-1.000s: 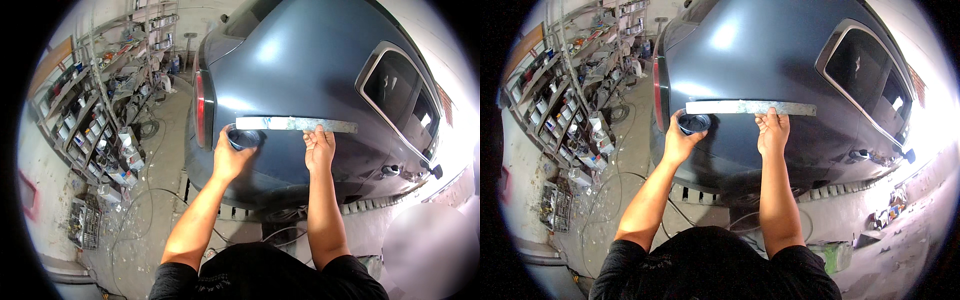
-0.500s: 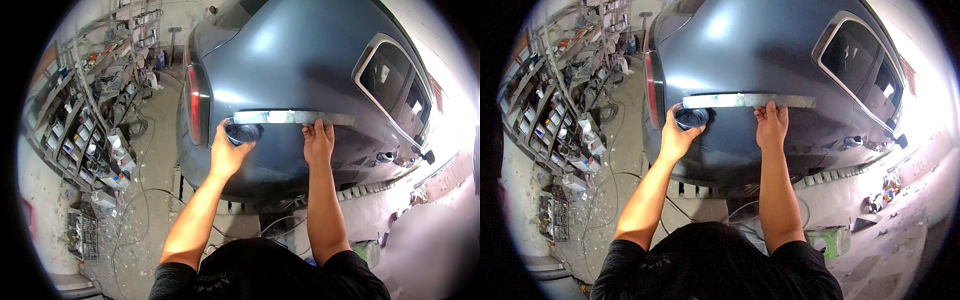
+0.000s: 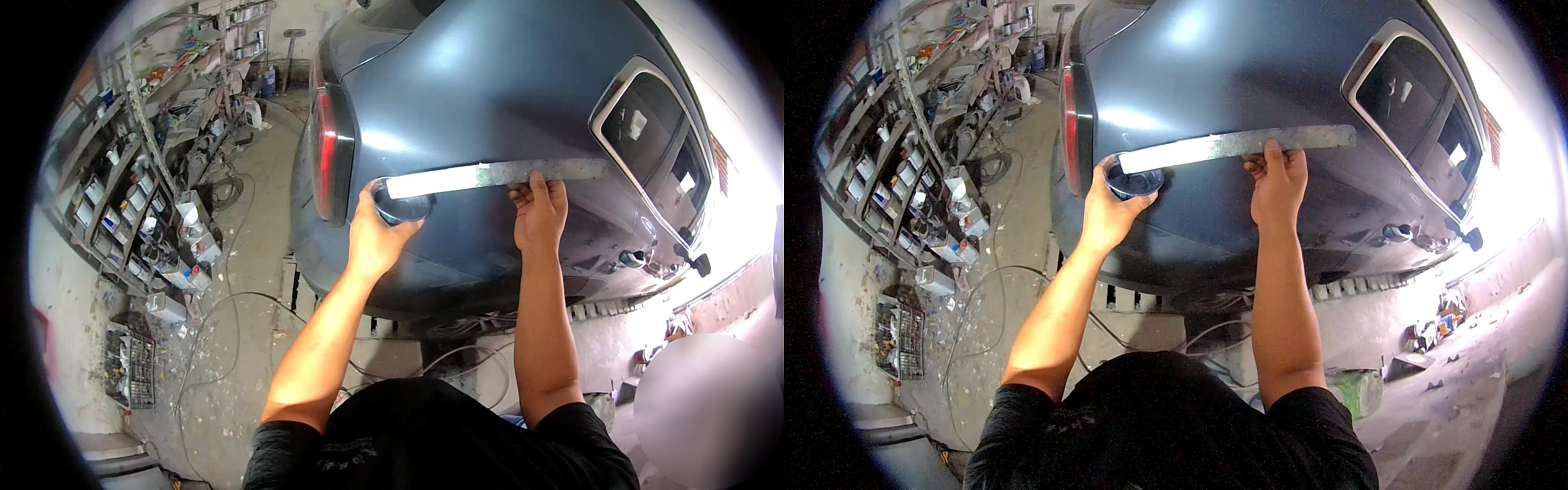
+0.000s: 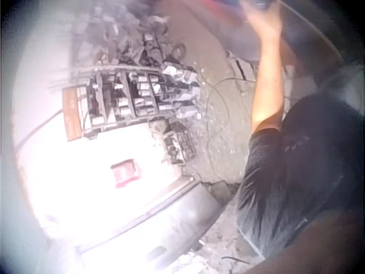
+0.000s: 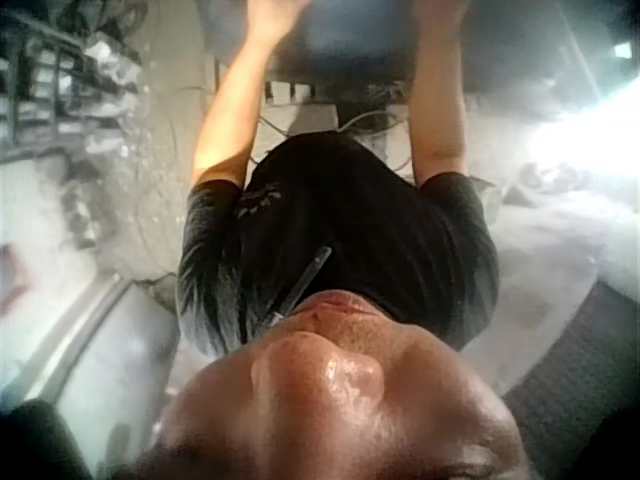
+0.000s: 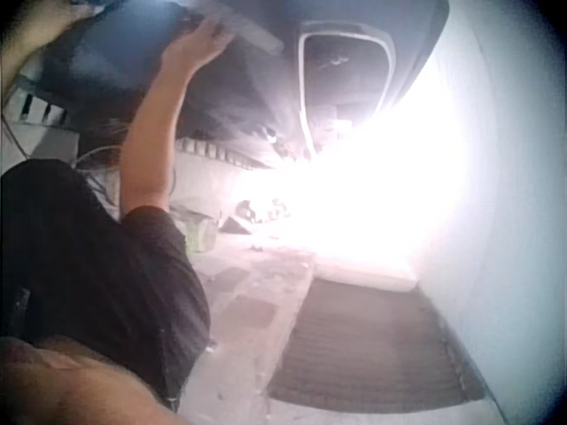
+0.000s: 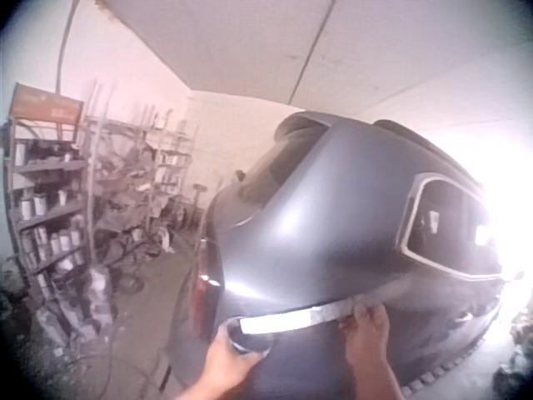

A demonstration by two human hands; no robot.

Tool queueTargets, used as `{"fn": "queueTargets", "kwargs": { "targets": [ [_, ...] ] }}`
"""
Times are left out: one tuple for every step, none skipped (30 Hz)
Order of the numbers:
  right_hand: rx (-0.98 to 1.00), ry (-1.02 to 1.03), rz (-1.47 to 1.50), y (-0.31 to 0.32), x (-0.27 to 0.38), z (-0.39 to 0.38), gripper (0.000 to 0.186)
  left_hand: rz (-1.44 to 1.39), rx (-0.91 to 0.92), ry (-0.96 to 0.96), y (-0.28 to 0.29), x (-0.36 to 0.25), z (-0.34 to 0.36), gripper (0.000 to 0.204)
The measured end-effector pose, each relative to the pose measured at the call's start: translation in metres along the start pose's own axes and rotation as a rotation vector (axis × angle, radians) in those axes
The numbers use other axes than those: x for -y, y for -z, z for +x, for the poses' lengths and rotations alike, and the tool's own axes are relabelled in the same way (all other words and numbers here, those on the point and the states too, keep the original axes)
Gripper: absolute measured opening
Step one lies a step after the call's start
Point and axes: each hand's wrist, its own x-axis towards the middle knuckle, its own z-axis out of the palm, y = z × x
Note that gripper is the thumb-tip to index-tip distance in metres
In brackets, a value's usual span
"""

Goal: The person applies a gray paste to the front and rear panels of a gray car using a metal spreader. They repeatedly dip the spreader into a small container and smooth the paste onto the car's surface.

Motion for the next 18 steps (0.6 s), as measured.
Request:
{"fn": "queueTargets", "kwargs": {
  "targets": [
    [-0.007,-0.003,-0.049,-0.003,0.003,0.0,0.015,0.01,-0.014,-0.011,-0.001,0.001,0.0,0.082],
    [-0.014,-0.007,-0.095,-0.008,0.005,-0.001,0.015,0.024,-0.027,-0.022,-0.001,0.002,0.0,0.082],
    [-0.02,-0.011,-0.142,-0.013,0.008,-0.002,0.016,0.037,-0.041,-0.034,-0.002,0.003,-0.001,0.082],
    [0.042,0.051,-0.221,-0.018,0.012,-0.005,0.016,0.085,-0.059,-0.062,-0.002,0.003,-0.003,0.083],
    [0.097,0.114,-0.294,-0.023,0.016,-0.009,0.017,0.138,-0.071,-0.094,-0.003,0.002,-0.005,0.084],
    [0.152,0.177,-0.367,-0.026,0.017,-0.011,0.017,0.191,-0.084,-0.126,-0.004,0.001,-0.007,0.085],
    [0.266,0.256,-0.35,-0.027,0.016,-0.01,0.015,0.224,-0.086,-0.143,-0.006,-0.001,-0.007,0.086],
    [0.287,0.25,-0.39,-0.029,0.015,-0.011,0.015,0.259,-0.087,-0.16,-0.007,-0.003,-0.009,0.087],
    [0.311,0.241,-0.429,-0.032,0.011,-0.013,0.015,0.294,-0.09,-0.174,-0.01,-0.004,-0.01,0.087],
    [0.337,0.233,-0.468,-0.036,0.008,-0.014,0.015,0.329,-0.093,-0.187,-0.014,-0.005,-0.012,0.088],
    [0.354,0.266,-0.403,-0.044,0.008,-0.015,0.016,0.347,-0.114,-0.195,-0.016,-0.006,-0.014,0.088],
    [0.373,0.235,-0.482,-0.041,0.005,-0.012,0.016,0.365,-0.135,-0.202,-0.02,-0.006,-0.016,0.088],
    [0.365,0.186,-0.432,-0.04,0.007,-0.013,0.014,0.384,-0.158,-0.208,-0.024,-0.006,-0.018,0.088],
    [0.362,0.143,-0.381,-0.04,0.011,-0.012,0.013,0.387,-0.181,-0.217,-0.027,-0.006,-0.019,0.088],
    [0.35,0.089,-0.338,-0.035,0.013,-0.008,0.012,0.393,-0.198,-0.226,-0.031,-0.004,-0.02,0.088],
    [0.339,0.033,-0.295,-0.03,0.014,-0.004,0.011,0.399,-0.216,-0.235,-0.035,-0.001,-0.021,0.088],
    [0.329,-0.024,-0.241,-0.025,0.015,0.0,0.01,0.351,-0.212,-0.209,-0.036,0.002,-0.021,0.088],
    [0.32,-0.048,-0.189,-0.018,0.013,0.006,0.01,0.337,-0.222,-0.194,-0.04,-0.003,-0.023,0.087]
  ]
}}
